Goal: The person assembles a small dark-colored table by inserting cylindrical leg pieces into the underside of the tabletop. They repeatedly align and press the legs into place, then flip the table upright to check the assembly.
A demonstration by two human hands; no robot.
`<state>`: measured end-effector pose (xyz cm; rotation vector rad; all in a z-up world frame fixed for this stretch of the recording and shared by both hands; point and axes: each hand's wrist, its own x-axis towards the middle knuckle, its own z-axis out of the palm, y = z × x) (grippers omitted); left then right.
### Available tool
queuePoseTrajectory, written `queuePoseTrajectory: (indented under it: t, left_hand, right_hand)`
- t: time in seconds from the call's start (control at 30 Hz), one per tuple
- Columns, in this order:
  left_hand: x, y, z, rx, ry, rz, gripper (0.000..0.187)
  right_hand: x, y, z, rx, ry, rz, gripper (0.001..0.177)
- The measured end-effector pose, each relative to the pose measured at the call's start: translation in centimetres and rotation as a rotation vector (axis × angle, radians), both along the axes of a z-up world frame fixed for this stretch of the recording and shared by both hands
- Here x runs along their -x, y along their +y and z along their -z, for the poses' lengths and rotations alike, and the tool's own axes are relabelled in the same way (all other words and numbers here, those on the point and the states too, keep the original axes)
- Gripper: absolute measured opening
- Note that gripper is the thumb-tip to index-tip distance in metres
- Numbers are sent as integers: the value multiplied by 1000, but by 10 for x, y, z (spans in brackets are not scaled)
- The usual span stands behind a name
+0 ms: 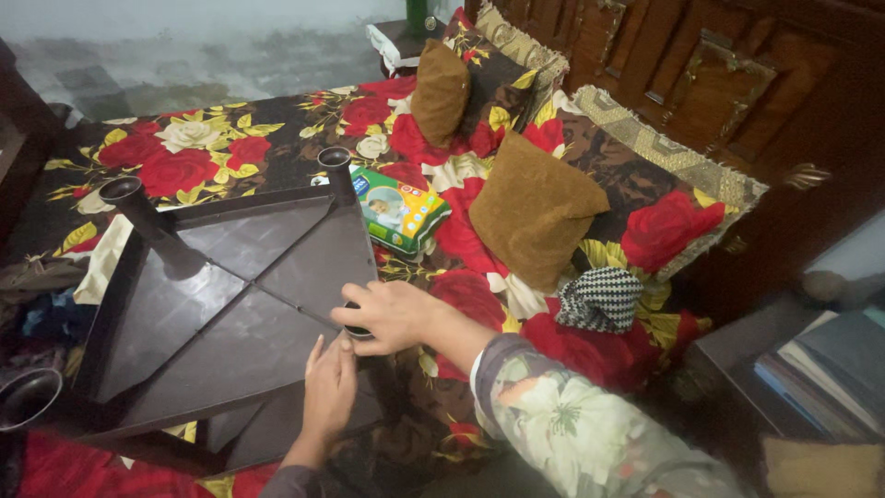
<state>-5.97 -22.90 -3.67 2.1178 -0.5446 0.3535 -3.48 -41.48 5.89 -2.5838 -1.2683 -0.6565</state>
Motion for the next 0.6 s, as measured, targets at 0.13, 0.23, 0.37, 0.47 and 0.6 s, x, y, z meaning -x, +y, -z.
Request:
queuePoseTrajectory:
  t: [0.13,0.23,0.37,0.47,0.6]
  left_hand:
    - [-2,3,6,6,34,-3,59]
    - [-3,3,8,12,79,30,62]
    - [-5,1,10,-27,179,-19,64]
    - [-6,1,14,-28,147,-39,65]
    - [-9,0,19,-14,139,-45,64]
  right_hand:
    - [5,1,2,-103,50,35,44]
    - [10,5,3,-111,37,113,41]
    - [14,8,3,-134,65,166,40]
    - [17,10,5,-156,64,189,40]
    - [18,10,7,-175,57,209,39]
